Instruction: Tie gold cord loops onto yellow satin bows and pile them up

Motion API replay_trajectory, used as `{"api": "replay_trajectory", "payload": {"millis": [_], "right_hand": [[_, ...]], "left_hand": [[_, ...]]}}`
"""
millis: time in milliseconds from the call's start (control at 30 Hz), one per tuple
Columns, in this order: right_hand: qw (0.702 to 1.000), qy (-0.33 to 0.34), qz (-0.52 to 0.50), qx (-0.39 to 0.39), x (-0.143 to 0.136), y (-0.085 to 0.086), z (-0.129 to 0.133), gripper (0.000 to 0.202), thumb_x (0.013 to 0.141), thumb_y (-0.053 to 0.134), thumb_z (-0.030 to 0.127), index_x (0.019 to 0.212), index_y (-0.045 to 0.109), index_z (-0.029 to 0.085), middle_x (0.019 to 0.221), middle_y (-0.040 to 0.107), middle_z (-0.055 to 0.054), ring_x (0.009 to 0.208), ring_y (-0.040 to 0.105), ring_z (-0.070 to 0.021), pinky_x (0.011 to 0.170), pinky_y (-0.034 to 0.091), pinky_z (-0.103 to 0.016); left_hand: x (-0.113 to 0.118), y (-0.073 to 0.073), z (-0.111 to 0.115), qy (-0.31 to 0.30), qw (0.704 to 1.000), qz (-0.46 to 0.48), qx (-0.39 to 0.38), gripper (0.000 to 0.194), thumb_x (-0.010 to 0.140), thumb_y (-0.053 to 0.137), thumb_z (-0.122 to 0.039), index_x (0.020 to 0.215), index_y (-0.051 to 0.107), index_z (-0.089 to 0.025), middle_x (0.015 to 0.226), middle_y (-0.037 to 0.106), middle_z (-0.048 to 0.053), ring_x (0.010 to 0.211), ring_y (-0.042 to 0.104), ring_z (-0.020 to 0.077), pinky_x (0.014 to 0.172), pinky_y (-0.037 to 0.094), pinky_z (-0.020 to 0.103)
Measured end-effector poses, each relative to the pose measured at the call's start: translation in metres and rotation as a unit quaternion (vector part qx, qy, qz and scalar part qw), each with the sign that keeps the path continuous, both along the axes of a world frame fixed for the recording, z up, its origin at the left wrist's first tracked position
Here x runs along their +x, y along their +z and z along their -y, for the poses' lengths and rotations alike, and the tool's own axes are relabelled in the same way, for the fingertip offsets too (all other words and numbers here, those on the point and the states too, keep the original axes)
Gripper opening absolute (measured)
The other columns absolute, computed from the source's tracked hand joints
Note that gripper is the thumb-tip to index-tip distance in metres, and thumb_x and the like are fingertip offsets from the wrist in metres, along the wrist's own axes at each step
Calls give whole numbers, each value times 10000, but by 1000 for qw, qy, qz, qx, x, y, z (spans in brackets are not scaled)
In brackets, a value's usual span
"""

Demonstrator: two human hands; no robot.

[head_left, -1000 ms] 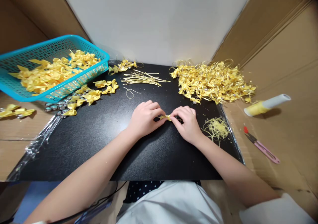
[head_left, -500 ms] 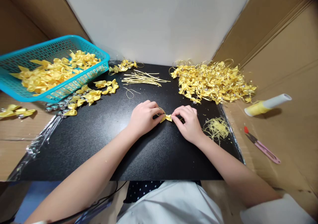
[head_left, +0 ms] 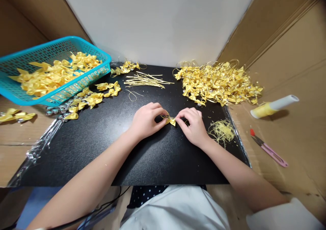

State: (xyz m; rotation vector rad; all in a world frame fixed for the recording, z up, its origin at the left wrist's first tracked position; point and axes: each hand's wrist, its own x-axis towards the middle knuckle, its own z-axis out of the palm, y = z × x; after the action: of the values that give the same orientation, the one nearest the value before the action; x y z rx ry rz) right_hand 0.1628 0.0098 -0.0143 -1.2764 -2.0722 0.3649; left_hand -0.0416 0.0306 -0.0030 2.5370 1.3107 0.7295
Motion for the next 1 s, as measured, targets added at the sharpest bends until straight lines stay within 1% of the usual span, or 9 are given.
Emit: {"api": "replay_trajectory", "payload": {"millis": [133, 200, 300, 400, 567, 667, 800, 933, 1000], "right_hand": [[1000, 6, 1, -2, 0, 0, 0, 131, 912, 578, 238, 784, 600, 218, 860, 676, 9, 860, 559, -172, 824, 320, -353], [1000, 6, 3, -3, 1, 0, 0, 142, 918, 567, 245, 781, 599, 219, 864, 678, 7, 864, 560, -174, 828, 323, -354], [1000, 2, 5, 0, 2, 1, 0, 145, 918, 563, 247, 780, 600, 220, 867, 678, 4, 865, 560, -177, 826, 326, -355], [1000, 2, 6, 4, 4, 1, 0, 136, 914, 569, 245, 784, 602, 221, 862, 676, 3, 861, 560, -178, 823, 326, -356], [1000, 7, 6, 6, 7, 2, 1, 145, 918, 562, 254, 782, 597, 221, 866, 678, 1, 863, 566, -179, 841, 329, -362], [1000, 5, 0, 19, 8, 3, 1, 134, 915, 567, 252, 787, 593, 218, 852, 677, -1, 856, 569, -181, 844, 335, -363], [1000, 2, 2, 25, 9, 4, 1, 132, 913, 562, 249, 788, 594, 220, 848, 676, -4, 853, 572, -184, 843, 340, -365], [1000, 0, 9, 16, 9, 5, 1, 136, 913, 556, 258, 788, 594, 223, 857, 681, -7, 857, 575, -188, 844, 341, -371], [1000, -2, 12, 14, 8, 5, 1, 137, 912, 554, 260, 786, 594, 224, 860, 682, -8, 861, 575, -190, 842, 341, -372]], "left_hand": [[1, -6, -2, 5, 1000, -15, 3, 181, 881, 574, -310, 848, 714, -200, 860, 685, 38, 794, 599, 182, 707, 468, 304], [1, -7, -2, 4, 1000, -21, -1, 204, 899, 548, -296, 870, 722, -193, 879, 691, 47, 804, 602, 186, 719, 476, 312], [0, -7, -3, 7, 1000, -5, -25, 223, 913, 525, -283, 910, 725, -185, 909, 695, 57, 841, 617, 188, 745, 486, 313], [0, -5, -3, 7, 999, 5, -53, 223, 912, 527, -278, 907, 729, -185, 912, 701, 54, 851, 614, 189, 766, 484, 317], [1, -4, -2, 15, 998, -36, -51, 232, 905, 526, -267, 907, 743, -185, 868, 695, 56, 807, 574, 197, 733, 464, 327], [3, -4, -2, 21, 998, -42, -51, 230, 897, 522, -263, 903, 739, -186, 848, 683, 55, 804, 568, 193, 721, 457, 318], [2, -3, -2, 33, 998, -32, -48, 173, 845, 549, -240, 876, 714, -198, 817, 669, 42, 787, 568, 186, 699, 449, 308], [0, 0, -1, 43, 998, -6, -42, 133, 736, 564, -147, 828, 649, -192, 802, 645, 24, 790, 573, 188, 698, 452, 308], [0, 2, 0, 34, 999, 16, -30, 138, 713, 543, -107, 799, 613, -189, 804, 635, 22, 795, 570, 184, 711, 454, 306]]}}
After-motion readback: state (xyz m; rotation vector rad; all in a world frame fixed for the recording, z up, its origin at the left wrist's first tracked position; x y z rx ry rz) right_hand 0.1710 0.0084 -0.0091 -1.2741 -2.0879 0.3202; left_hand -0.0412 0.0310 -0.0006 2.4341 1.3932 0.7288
